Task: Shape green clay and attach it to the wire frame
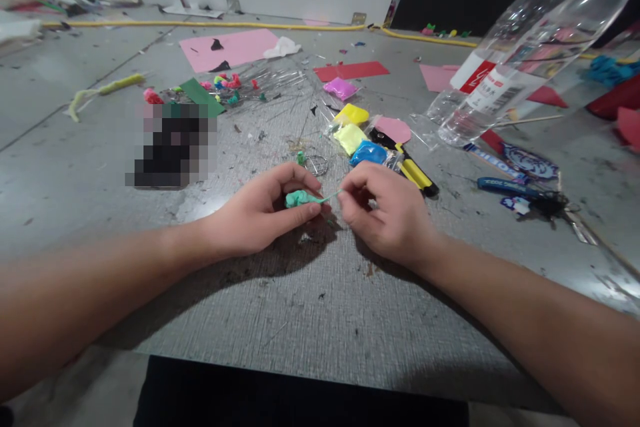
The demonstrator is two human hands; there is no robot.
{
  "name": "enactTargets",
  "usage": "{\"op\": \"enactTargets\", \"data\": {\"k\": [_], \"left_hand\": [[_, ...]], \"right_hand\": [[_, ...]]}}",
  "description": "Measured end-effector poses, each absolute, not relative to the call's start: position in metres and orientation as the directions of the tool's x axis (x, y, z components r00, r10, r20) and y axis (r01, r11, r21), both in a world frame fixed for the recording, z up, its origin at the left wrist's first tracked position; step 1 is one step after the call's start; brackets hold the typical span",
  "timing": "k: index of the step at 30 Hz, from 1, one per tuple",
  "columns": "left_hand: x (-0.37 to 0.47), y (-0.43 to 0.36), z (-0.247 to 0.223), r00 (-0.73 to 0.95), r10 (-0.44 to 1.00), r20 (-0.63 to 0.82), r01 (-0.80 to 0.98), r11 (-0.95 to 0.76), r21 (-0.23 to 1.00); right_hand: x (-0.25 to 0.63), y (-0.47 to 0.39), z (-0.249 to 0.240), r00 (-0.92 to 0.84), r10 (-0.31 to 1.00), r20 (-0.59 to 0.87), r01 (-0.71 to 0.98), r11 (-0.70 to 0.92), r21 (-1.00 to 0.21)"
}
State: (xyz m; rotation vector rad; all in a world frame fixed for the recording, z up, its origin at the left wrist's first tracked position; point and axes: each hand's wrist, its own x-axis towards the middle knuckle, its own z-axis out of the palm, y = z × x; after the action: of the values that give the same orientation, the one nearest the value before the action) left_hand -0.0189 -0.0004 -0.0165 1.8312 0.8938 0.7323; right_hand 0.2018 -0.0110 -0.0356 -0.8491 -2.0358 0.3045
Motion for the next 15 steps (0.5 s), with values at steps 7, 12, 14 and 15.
{"op": "enactTargets", "data": {"k": [7,12,14,15], "left_hand": [[-0.026,0.009,-0.016,0.543,0.783,0.305,0.633,-0.62,0.464],[-0.028,0.013,-0.022,0.528,0.753,0.392,0.662,-0.654,0.365],[-0.029,0.014,-0.022,0.509,0.748,0.426,0.683,-0.652,0.328],[-0.029,0.014,-0.022,0.5,0.744,0.442,0.692,-0.651,0.313]], "right_hand": [[0.207,-0.002,-0.04,-0.291,0.819,0.495,0.419,0.574,-0.703],[0.204,-0.002,-0.04,-0.426,0.732,0.532,0.442,0.681,-0.583],[0.204,-0.002,-0.042,-0.413,0.724,0.553,0.457,0.69,-0.561],[0.204,-0.002,-0.042,-0.405,0.724,0.558,0.46,0.689,-0.56]]}}
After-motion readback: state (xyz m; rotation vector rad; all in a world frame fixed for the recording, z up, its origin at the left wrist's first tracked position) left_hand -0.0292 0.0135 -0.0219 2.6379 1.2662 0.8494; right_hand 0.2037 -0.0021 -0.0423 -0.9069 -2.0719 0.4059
